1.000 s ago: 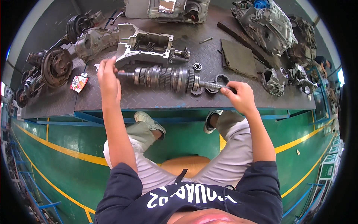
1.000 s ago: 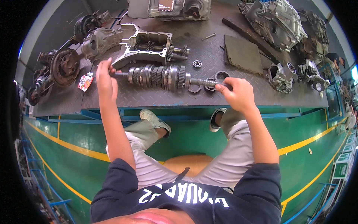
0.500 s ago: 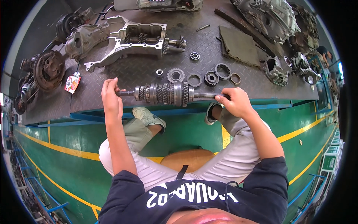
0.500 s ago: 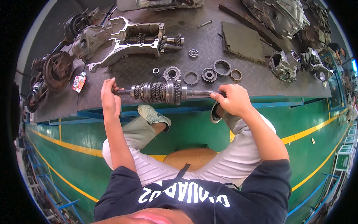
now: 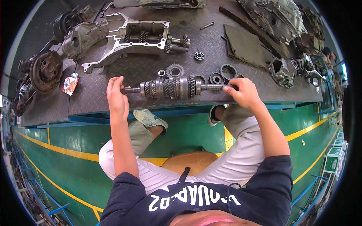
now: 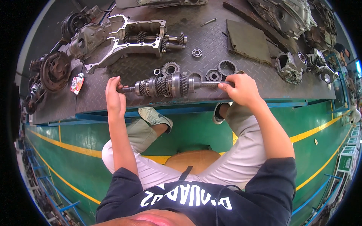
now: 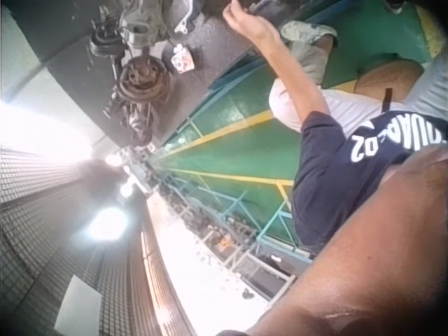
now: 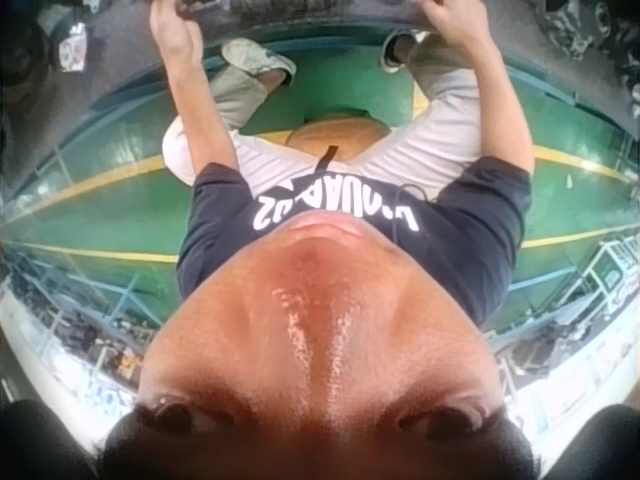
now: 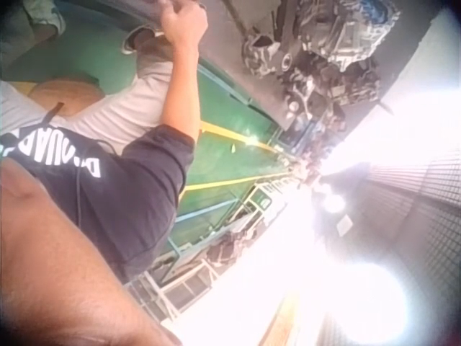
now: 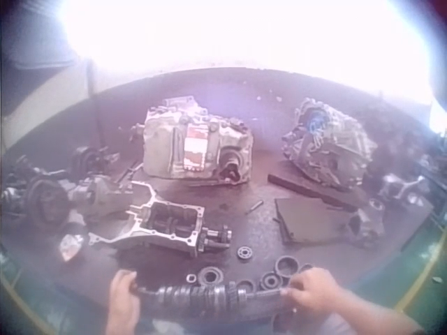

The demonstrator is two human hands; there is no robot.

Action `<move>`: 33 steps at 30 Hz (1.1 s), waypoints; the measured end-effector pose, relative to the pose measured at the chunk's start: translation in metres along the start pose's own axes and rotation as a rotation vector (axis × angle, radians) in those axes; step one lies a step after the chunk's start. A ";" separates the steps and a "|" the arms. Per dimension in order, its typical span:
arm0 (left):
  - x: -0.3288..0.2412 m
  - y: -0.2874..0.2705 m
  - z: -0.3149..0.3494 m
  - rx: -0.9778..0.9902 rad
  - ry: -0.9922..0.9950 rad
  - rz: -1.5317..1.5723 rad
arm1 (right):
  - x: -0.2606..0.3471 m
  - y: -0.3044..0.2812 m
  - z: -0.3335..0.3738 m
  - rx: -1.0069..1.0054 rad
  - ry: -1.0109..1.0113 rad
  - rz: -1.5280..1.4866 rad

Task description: The person fits gear components and bearings onto a shaft by hand. They then pick up the shaft and place it into a transmission housing.

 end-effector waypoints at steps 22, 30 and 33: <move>-0.021 0.039 0.009 0.171 0.298 -0.815 | -0.001 -0.025 -0.037 -0.114 -0.272 0.083; -0.040 0.054 0.035 0.257 0.514 -1.262 | 0.017 -0.023 -0.033 -0.127 -0.345 0.155; -0.045 0.058 0.038 0.190 0.610 -1.396 | 0.041 -0.016 -0.031 -0.056 -0.430 0.174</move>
Point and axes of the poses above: each hand's wrist, its own z-axis away from the middle knuckle, its own y-axis out of the palm, x = y × z, the point moved 8 cm from there along -z, towards the middle knuckle, and after that the axes turned 13 degrees about -z, right-handed, at the moved point
